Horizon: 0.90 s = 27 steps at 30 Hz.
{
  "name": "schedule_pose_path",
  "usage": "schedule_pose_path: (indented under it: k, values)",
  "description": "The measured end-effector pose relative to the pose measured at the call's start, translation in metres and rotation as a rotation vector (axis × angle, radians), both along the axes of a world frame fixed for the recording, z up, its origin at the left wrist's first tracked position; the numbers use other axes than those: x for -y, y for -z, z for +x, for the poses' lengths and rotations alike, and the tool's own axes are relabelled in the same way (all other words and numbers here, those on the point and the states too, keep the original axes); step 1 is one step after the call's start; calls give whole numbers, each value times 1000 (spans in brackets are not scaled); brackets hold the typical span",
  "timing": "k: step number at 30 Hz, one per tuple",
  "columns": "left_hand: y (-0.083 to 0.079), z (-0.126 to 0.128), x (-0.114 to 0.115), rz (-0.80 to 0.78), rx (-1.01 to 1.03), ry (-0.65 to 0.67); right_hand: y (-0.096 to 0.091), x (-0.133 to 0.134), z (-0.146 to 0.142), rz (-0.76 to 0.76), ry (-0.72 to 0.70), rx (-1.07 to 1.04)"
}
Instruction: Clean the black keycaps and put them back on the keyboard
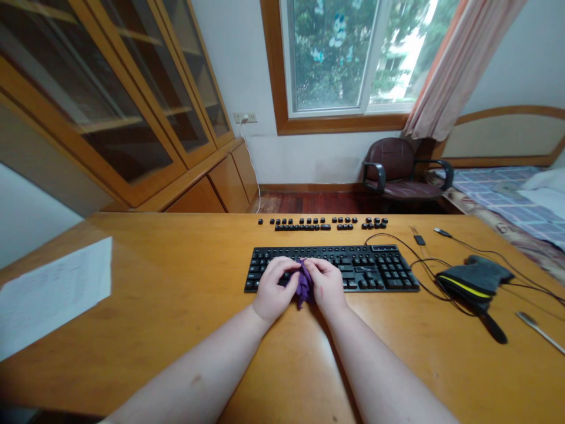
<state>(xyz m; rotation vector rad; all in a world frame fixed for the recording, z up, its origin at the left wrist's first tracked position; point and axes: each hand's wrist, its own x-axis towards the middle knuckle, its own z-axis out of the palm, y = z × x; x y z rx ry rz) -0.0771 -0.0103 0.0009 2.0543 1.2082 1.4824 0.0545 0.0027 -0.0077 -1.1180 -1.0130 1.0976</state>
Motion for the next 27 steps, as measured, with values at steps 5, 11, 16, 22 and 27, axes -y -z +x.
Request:
schedule_pose_path:
  k: [5, 11, 16, 22, 27]
  values:
    - [1, 0, -1, -78, 4, 3, -1, 1, 1, -4, 30, 7]
    - [0, 0, -1, -67, -23, -8, 0, 0, 1, 14, 23, 77]
    - [1, 1, -3, -155, -30, -1, 1, 1, 0, 40, 82, 140]
    - [2, 2, -3, -188, -38, 10, 3, 5, 1, 110, 142, 283]
    - [1, 4, -1, -202, 6, 1, 6, 5, 3, 178, 160, 401]
